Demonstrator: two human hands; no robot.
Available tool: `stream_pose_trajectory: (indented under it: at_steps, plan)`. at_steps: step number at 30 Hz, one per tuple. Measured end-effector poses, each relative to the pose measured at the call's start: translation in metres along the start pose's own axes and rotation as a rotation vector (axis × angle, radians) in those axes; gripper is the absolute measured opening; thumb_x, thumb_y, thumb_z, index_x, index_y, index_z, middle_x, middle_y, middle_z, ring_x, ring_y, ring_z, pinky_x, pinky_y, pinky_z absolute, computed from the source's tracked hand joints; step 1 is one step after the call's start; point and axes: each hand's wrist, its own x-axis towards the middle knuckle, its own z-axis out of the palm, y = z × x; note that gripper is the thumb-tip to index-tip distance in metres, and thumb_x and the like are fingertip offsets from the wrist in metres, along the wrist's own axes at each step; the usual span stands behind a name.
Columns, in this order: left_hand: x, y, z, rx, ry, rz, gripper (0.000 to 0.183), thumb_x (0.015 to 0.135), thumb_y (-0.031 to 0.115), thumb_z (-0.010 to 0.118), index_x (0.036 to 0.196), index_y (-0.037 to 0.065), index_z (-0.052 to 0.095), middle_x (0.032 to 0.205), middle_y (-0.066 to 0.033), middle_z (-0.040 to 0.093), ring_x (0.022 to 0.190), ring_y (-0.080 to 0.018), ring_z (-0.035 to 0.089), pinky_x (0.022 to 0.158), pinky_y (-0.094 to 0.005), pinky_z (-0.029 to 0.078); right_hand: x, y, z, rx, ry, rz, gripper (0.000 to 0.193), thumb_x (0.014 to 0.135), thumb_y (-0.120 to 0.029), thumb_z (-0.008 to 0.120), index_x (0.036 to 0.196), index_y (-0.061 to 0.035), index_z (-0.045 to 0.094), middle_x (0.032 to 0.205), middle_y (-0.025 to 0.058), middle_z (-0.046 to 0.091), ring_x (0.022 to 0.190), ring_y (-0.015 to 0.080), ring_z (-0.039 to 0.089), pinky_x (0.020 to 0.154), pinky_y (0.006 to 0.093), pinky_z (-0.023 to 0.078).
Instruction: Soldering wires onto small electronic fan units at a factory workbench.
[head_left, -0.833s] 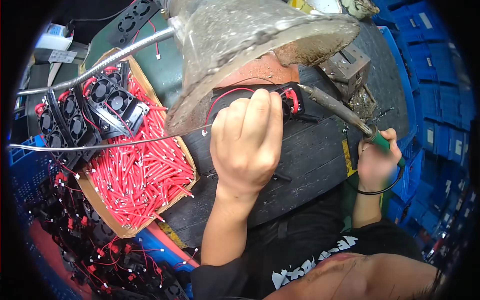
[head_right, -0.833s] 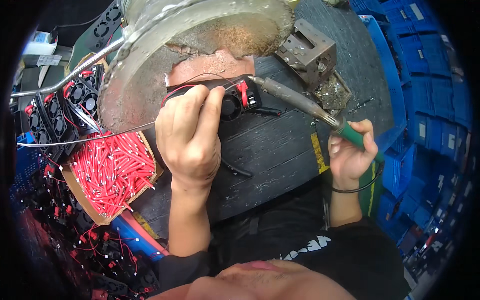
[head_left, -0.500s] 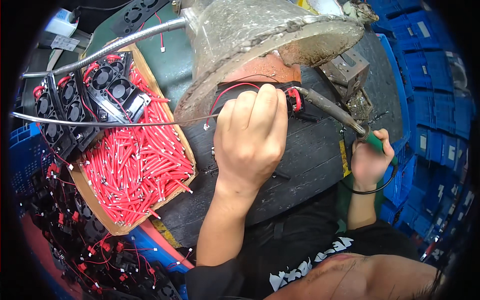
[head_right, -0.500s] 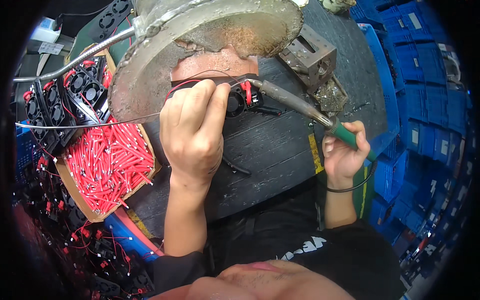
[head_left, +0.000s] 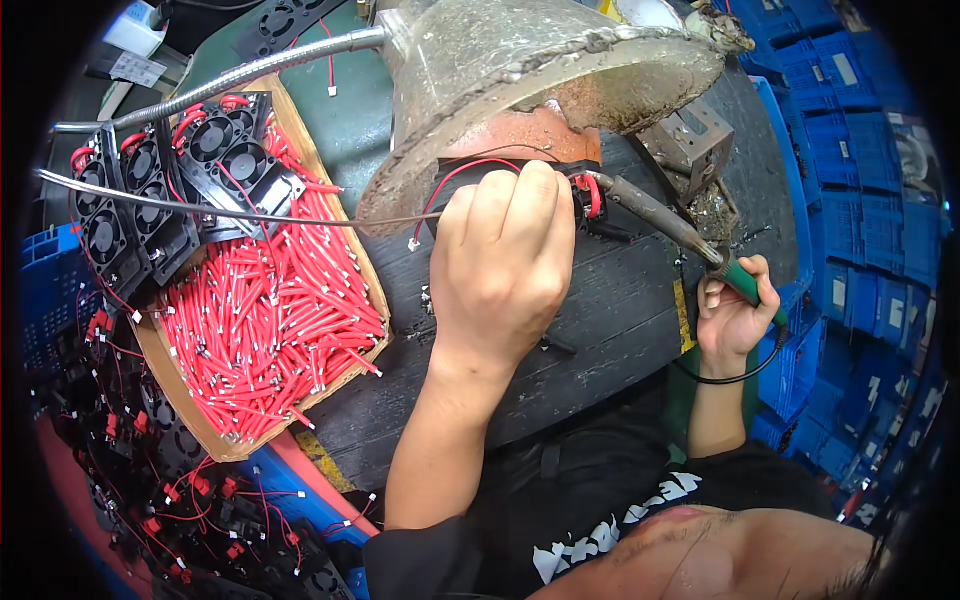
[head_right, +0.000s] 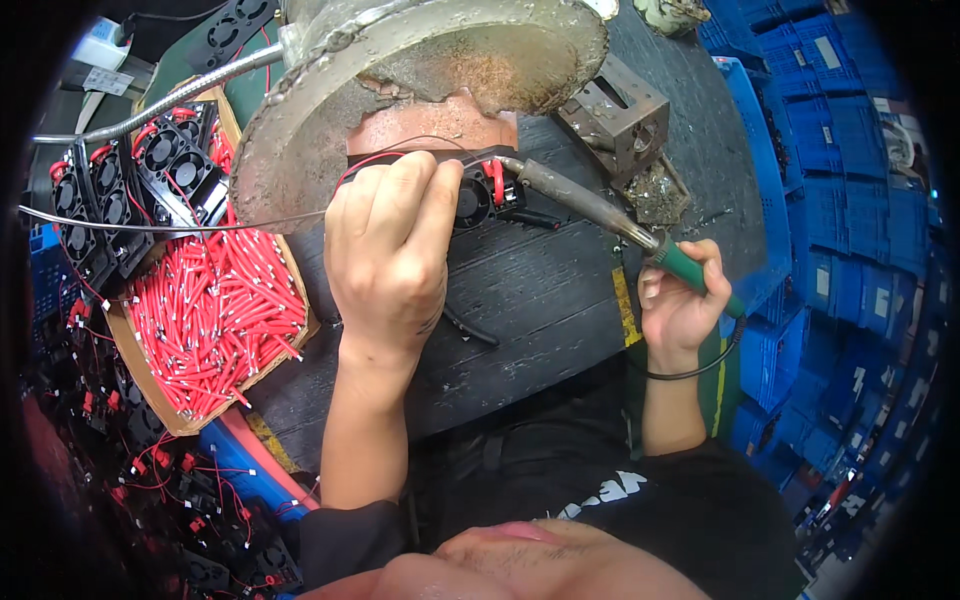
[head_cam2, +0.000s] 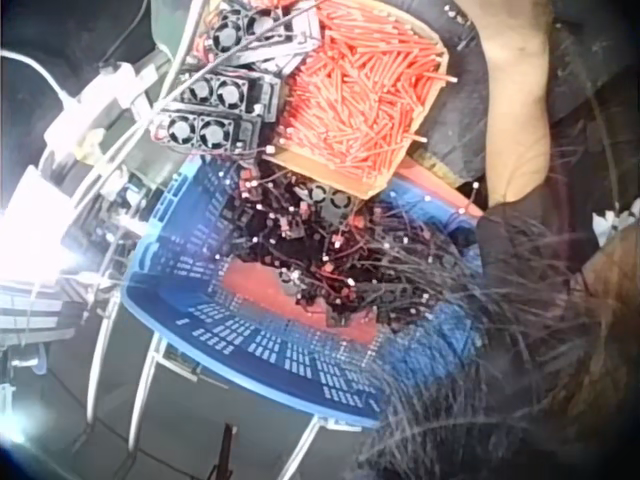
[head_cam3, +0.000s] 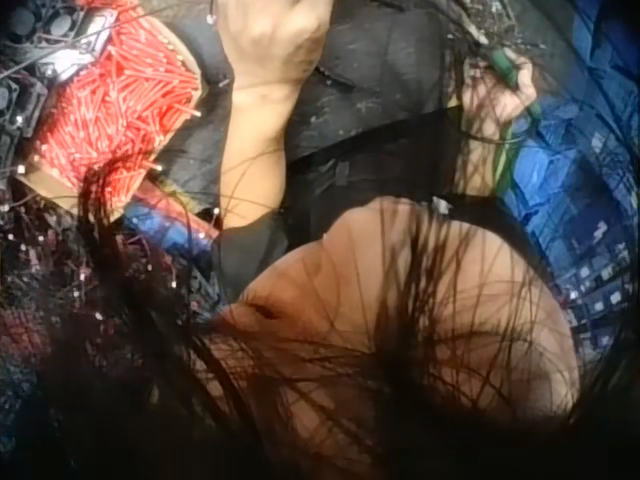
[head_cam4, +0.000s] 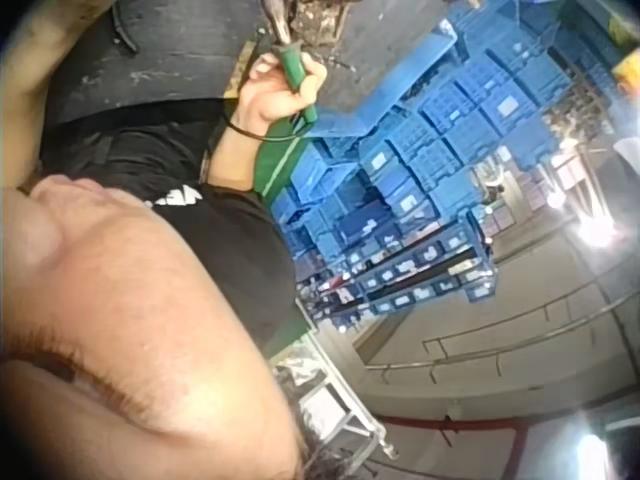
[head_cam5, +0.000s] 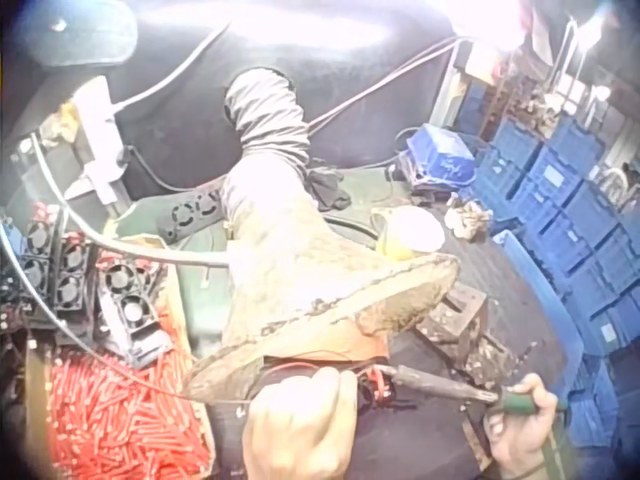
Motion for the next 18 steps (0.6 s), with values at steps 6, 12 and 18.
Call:
stream_pose_trajectory:
  at_steps: [6, 12, 18]
  plan:
    - [0.0002, 0.001, 0.0018, 0.017, 0.004, 0.004, 0.017, 0.072, 0.009, 0.064, 0.086, 0.0, 0.067, 0.097, -0.0068, 0.059, 0.088, -0.0213, 0.056, 0.076, -0.0332, 0.045, -0.001, 0.002, 0.0025, -0.024, 0.017, -0.014, 0.029, 0.092, -0.033, 0.044, 0.099, -0.0072, 0.057, 0.076, 0.0146, 0.063, 0.056, 0.0183, 0.056, 0.042, 0.0254, 0.04]
    - [0.0015, 0.0011, 0.0029, -0.002, 0.017, 0.011, 0.013, 0.073, 0.009, 0.064, 0.083, 0.001, 0.066, 0.094, -0.0064, 0.058, 0.086, -0.0207, 0.056, 0.075, -0.0328, 0.045, -0.0007, 0.0024, 0.004, -0.032, 0.012, -0.028, 0.03, 0.092, -0.033, 0.044, 0.1, -0.0073, 0.057, 0.075, 0.0144, 0.063, 0.055, 0.0179, 0.056, 0.042, 0.0252, 0.04]
    - [0.0012, 0.0001, 0.0045, 0.001, 0.024, 0.009, 0.01, 0.074, 0.008, 0.064, 0.08, 0.001, 0.064, 0.093, -0.0063, 0.058, 0.085, -0.0204, 0.056, 0.075, -0.033, 0.044, -0.0009, 0.004, 0.0012, -0.041, 0.01, -0.028, 0.031, 0.092, -0.034, 0.044, 0.101, -0.0076, 0.058, 0.074, 0.0149, 0.063, 0.055, 0.0183, 0.055, 0.042, 0.0251, 0.04]
